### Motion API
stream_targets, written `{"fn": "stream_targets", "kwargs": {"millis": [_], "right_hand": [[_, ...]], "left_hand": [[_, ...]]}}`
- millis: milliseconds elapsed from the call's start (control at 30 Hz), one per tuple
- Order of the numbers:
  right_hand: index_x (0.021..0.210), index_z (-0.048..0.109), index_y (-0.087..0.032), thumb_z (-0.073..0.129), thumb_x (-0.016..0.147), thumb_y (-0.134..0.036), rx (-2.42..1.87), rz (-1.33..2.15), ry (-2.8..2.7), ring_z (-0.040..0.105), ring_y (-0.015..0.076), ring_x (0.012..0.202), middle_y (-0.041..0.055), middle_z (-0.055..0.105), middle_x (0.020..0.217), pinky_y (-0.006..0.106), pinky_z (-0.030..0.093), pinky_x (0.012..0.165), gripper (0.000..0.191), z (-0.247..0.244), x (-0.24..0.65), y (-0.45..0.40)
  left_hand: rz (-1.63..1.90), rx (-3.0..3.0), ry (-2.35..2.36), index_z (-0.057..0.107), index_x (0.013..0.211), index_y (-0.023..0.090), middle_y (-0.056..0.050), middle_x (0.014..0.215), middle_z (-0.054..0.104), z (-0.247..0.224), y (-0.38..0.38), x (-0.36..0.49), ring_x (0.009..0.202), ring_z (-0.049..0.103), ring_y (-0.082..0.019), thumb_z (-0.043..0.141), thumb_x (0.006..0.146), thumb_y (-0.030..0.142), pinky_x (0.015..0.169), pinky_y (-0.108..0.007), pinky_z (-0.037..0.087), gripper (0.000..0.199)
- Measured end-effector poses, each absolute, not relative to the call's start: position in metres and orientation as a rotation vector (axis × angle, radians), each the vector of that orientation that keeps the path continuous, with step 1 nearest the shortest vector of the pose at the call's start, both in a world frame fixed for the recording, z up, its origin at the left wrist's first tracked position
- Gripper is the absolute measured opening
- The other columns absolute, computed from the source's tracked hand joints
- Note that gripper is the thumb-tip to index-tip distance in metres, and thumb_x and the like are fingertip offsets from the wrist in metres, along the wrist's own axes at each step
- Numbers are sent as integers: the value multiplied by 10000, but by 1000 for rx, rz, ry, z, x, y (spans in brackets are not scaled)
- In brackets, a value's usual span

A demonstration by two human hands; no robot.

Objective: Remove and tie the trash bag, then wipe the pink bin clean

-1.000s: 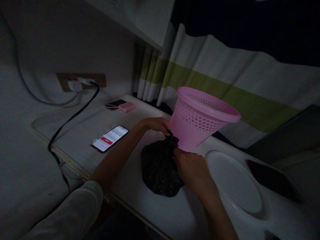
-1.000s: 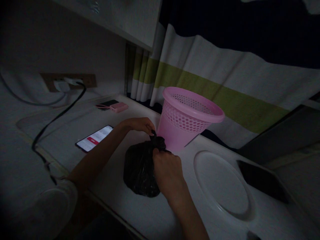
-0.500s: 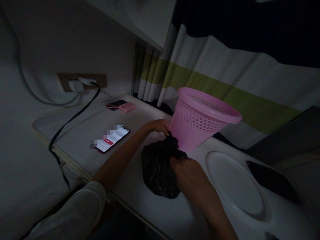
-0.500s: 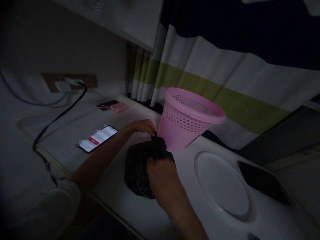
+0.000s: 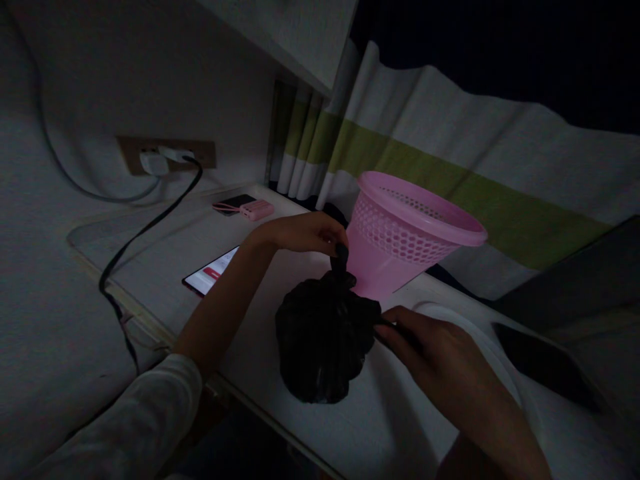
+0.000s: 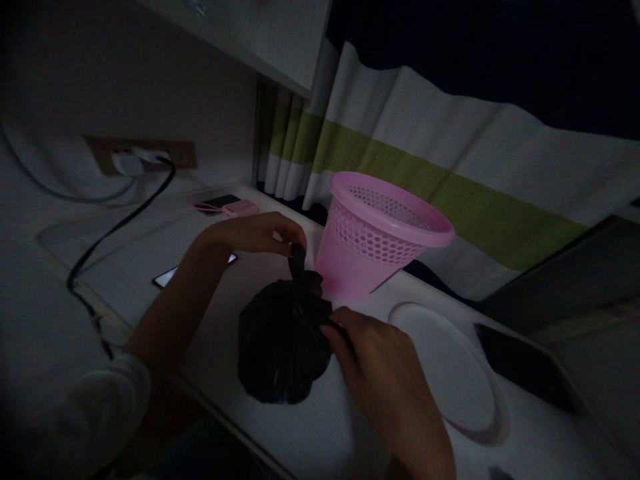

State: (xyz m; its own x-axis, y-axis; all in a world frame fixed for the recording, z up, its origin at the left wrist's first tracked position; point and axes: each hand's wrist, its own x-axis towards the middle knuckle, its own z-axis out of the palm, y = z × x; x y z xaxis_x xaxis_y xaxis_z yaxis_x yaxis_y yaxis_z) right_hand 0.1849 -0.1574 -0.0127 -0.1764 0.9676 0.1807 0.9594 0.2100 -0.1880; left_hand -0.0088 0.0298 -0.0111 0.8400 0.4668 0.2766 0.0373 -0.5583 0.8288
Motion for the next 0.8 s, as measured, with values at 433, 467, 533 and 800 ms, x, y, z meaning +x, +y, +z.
{"fn": "stream_targets", "kwargs": {"millis": [433, 467, 533, 800], "right_hand": [[1286, 298, -197, 552, 761, -530, -1696, 381, -1809, 628, 201, 733, 51, 667, 887, 301, 462, 622, 671, -45, 156, -98], [1263, 317, -199, 559, 755, -524, -1657, 419, -1772, 629, 203, 763, 58, 663, 916, 305, 470, 640, 650, -50, 150, -89], [1177, 393, -204, 574, 744, -502, -1553, 487, -1679, 622, 198, 826, 61, 650, 960, 308, 482, 686, 556, -58, 139, -70], [1041, 500, -154, 495, 758, -345, -1330, 260, -1736, 579, 200, 928, 98, 616, 1002, 362, 458, 820, 340, -76, 118, 19]], "left_hand": [[1154, 1921, 570, 626, 892, 109, -1, 770, 639, 4, -7, -3, 720, 600, -107, 587, 730, 197, 675, -213, 480, 188], [1145, 1927, 560, 623, 900, 110, -4, 776, 641, 4, -6, -4, 722, 600, -108, 579, 736, 195, 677, -216, 481, 190], [1123, 1994, 570, 622, 911, 120, -2, 793, 644, 4, -2, -9, 739, 599, -113, 560, 744, 182, 701, -229, 484, 188], [1152, 2454, 675, 519, 1139, 156, -62, 1206, 554, 5, 3, -55, 1154, 477, -163, 463, 720, 27, 1031, -311, 348, 442]]}}
